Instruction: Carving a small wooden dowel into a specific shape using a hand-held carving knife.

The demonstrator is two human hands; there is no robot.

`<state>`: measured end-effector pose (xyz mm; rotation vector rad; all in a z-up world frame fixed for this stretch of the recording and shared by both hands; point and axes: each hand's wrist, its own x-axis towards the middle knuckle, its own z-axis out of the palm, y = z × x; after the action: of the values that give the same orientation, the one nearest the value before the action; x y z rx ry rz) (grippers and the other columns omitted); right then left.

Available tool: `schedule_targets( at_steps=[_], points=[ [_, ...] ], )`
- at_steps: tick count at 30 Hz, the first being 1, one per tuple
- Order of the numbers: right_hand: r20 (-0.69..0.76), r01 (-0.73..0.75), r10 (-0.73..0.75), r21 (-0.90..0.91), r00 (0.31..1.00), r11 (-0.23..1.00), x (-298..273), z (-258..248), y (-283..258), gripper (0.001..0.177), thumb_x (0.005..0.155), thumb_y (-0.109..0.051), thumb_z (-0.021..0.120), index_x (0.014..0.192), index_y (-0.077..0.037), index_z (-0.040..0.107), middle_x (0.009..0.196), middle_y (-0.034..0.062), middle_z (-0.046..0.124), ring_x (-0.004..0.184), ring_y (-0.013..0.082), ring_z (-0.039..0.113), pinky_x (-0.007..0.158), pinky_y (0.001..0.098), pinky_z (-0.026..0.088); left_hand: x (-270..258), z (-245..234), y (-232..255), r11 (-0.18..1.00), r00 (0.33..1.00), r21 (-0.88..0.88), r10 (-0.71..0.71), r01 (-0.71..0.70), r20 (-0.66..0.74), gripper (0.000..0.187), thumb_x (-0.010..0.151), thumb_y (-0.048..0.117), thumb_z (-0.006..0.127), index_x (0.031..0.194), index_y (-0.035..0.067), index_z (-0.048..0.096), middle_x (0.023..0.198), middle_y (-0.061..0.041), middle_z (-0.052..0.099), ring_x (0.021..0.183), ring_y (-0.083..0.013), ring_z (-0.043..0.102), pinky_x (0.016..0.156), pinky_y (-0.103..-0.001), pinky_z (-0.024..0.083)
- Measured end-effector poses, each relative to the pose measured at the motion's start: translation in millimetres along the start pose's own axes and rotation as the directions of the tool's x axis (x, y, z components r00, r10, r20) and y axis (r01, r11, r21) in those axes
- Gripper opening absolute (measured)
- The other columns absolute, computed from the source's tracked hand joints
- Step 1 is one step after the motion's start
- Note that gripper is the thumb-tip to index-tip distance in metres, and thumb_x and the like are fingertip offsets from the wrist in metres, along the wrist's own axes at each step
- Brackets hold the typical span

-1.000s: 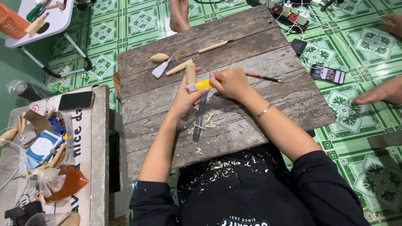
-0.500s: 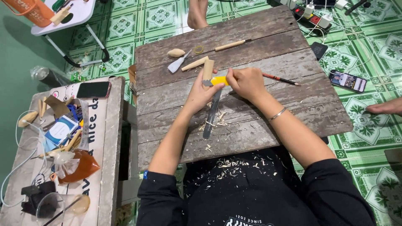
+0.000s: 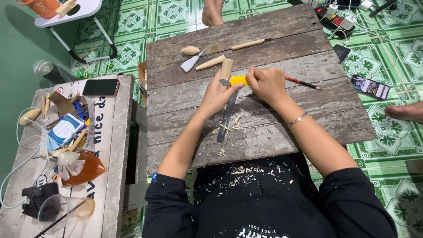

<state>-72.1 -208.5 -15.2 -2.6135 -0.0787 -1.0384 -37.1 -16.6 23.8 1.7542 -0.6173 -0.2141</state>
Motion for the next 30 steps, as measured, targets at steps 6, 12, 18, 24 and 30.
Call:
schedule_targets(
  at_steps=[6,12,18,24,30],
  points=[
    [-0.032,-0.006,0.006,-0.005,0.999,1.000,0.4,-1.0,-1.7,0.052,0.104,-0.029,0.052,0.054,-0.017,0.049,0.042,0.0053,0.043,0.047,0.0314,0.059,0.046,0.0331,0.039,0.0,1.5,-6.5,0.999,0.999,0.030,-0.015,0.017,-0.040,0.055,0.084,0.041,0.084,0.115,0.005,0.058,0.082,-0.009,0.066,0.084,-0.0216,0.068,0.081,-0.039,0.055],
    [-0.043,-0.023,0.022,-0.024,0.999,0.999,0.5,-1.8,-3.6,0.051,0.104,-0.029,0.052,0.054,-0.016,0.051,0.044,0.0074,0.047,0.049,0.0336,0.061,0.047,0.0364,0.042,0.6,4.6,-11.3,0.999,0.998,0.034,-0.026,0.028,-0.064,0.061,0.084,0.042,0.085,0.123,0.004,0.059,0.078,-0.006,0.063,0.081,-0.0194,0.065,0.080,-0.038,0.055],
    [-0.072,-0.112,0.114,0.032,0.991,0.993,0.1,1.7,-10.6,0.053,0.105,-0.029,0.050,0.054,-0.016,0.050,0.041,0.0058,0.044,0.046,0.0326,0.059,0.047,0.0340,0.041,7.2,12.8,-30.7,0.999,0.990,0.002,-0.035,0.035,-0.134,0.051,0.084,0.045,0.083,0.107,0.007,0.057,0.067,-0.003,0.058,0.067,-0.0151,0.061,0.066,-0.031,0.050],
    [-0.054,-0.097,0.099,0.047,0.994,0.994,5.7,-12.6,-9.1,0.055,0.107,-0.028,0.048,0.054,-0.013,0.050,0.041,0.0089,0.043,0.048,0.0362,0.058,0.047,0.0354,0.040,3.1,19.3,-17.9,0.973,0.993,-0.229,-0.037,0.010,-0.114,0.035,0.090,0.037,0.078,0.086,0.015,0.051,0.051,0.000,0.056,0.039,-0.0085,0.056,0.038,-0.018,0.041],
    [0.062,0.003,-0.006,0.046,0.998,0.999,6.9,-18.3,-0.6,0.054,0.105,-0.029,0.051,0.054,-0.012,0.051,0.043,0.0092,0.048,0.049,0.0358,0.060,0.048,0.0365,0.043,9.1,9.2,-33.7,0.971,0.996,-0.226,0.088,-0.080,0.026,0.042,0.089,0.021,0.081,0.114,0.009,0.050,0.072,-0.006,0.061,0.050,-0.0099,0.060,0.047,-0.022,0.047]
  ],
)
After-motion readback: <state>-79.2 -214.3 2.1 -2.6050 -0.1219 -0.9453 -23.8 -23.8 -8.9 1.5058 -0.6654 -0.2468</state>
